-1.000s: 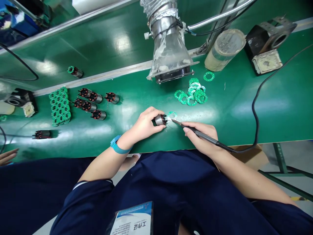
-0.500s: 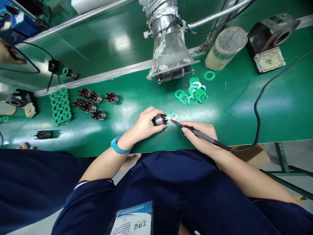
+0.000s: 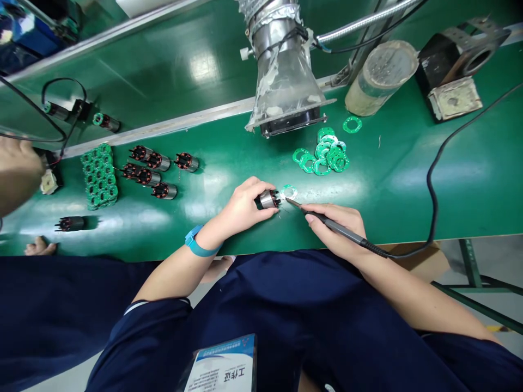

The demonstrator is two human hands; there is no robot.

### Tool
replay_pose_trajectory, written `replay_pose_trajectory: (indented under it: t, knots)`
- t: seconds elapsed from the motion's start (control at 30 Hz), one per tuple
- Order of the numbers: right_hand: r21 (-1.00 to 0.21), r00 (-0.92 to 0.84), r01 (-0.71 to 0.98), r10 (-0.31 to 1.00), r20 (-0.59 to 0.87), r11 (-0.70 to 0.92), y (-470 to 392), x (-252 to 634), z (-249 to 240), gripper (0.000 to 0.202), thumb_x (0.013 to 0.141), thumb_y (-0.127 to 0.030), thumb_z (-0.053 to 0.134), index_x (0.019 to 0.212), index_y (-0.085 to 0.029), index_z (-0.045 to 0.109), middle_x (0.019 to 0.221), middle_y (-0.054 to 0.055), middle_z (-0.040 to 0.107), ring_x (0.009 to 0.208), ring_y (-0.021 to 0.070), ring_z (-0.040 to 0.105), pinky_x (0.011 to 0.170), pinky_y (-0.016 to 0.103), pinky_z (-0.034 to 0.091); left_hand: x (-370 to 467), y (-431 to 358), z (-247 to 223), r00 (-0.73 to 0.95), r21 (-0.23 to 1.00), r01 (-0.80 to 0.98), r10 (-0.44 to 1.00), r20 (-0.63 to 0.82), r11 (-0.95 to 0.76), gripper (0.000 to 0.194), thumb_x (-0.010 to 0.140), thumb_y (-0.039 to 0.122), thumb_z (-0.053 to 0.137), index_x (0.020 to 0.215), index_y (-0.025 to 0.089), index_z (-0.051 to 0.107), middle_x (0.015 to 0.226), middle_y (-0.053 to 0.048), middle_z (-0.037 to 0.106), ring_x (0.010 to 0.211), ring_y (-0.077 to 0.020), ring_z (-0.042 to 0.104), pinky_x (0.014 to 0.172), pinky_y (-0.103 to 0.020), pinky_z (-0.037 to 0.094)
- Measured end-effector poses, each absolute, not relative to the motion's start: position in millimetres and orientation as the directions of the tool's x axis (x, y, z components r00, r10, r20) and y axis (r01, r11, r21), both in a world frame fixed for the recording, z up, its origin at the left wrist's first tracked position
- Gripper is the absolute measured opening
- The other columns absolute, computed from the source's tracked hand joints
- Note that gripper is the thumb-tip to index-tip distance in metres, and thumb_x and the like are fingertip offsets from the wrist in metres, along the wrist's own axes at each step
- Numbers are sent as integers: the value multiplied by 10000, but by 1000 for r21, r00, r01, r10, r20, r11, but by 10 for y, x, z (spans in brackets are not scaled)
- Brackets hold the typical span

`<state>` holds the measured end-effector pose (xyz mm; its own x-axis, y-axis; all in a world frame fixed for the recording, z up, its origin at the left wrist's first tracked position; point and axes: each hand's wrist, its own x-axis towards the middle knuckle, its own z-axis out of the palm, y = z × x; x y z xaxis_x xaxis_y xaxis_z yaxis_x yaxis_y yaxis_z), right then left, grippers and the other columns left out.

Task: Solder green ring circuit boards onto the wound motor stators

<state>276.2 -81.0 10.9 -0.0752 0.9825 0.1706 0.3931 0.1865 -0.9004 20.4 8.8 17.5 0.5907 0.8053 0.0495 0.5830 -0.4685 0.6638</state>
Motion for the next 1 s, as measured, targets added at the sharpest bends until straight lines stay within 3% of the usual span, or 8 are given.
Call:
replay_pose_trajectory:
  t: [0.57, 0.9, 1.0]
  knots:
    - [-918, 59, 380, 987, 150, 117, -856, 2832, 68, 245, 925, -306, 713, 1161, -272, 772, 1047, 40, 813, 852, 202, 788, 877, 376, 656, 211, 88, 186, 593, 658, 588, 804, 45, -471, 426, 797, 282, 834, 1182, 214, 663, 1053, -62, 685, 976, -210, 626, 880, -359, 522]
    - [-965, 47, 253, 995, 90, 76, -877, 2896, 53, 399, 984, -393, 651, 1359, -257, 661, 1064, 53, 815, 950, 228, 798, 926, 416, 656, 227, 81, 225, 591, 635, 606, 806, 44, -479, 412, 798, 293, 835, 1167, 220, 666, 1055, -58, 685, 973, -214, 638, 883, -370, 528]
    - [-955, 40, 275, 991, 124, 109, -891, 2910, 16, 462, 998, -404, 621, 1434, -254, 600, 1023, 48, 817, 890, 218, 801, 841, 383, 670, 222, 78, 229, 591, 637, 601, 805, 52, -482, 411, 800, 297, 833, 1168, 219, 667, 1058, -59, 691, 978, -217, 644, 888, -374, 531]
